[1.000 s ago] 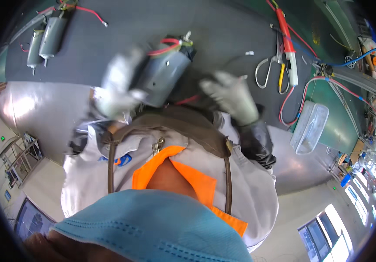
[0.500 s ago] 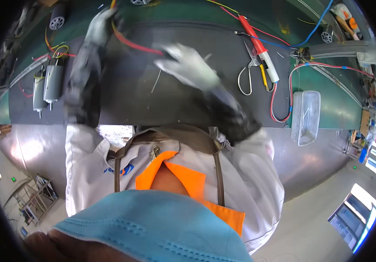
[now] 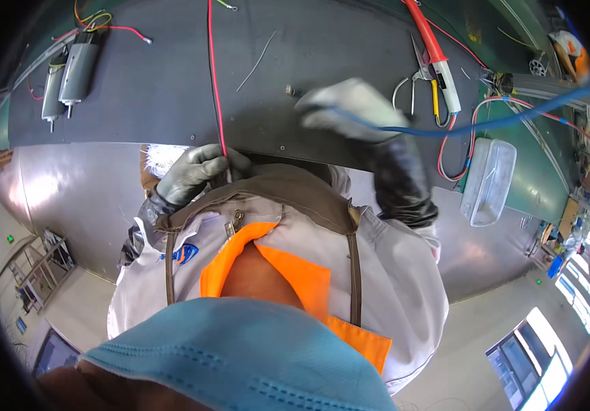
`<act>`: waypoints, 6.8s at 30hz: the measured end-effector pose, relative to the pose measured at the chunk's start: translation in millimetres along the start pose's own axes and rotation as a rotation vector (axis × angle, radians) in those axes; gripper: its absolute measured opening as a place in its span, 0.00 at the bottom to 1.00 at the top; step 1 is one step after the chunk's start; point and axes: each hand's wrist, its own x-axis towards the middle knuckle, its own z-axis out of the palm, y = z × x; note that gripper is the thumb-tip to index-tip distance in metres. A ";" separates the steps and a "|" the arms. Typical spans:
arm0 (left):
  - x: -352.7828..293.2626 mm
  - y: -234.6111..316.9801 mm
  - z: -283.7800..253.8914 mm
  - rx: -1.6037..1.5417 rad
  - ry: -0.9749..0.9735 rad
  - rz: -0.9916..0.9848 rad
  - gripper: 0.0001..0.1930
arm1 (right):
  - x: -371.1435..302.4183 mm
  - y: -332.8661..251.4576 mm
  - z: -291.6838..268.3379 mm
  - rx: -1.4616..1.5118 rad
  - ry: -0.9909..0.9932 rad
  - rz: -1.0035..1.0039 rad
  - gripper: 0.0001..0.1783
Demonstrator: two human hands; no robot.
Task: The recorder is assembling and wiring small cylindrical electronic components at a workbench.
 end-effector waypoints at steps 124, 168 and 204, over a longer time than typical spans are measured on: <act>203.8 204.4 -154.8 2.001 1.009 0.963 0.14 | 153.9 108.6 -98.4 0.973 0.801 0.197 0.15; 124.9 73.0 8.9 1.292 0.572 0.720 0.13 | -329.8 177.0 -87.3 -0.509 0.632 1.044 0.12; 84.1 154.3 13.1 1.017 0.014 -0.326 0.18 | 0.9 -28.1 57.7 0.371 0.815 -0.210 0.13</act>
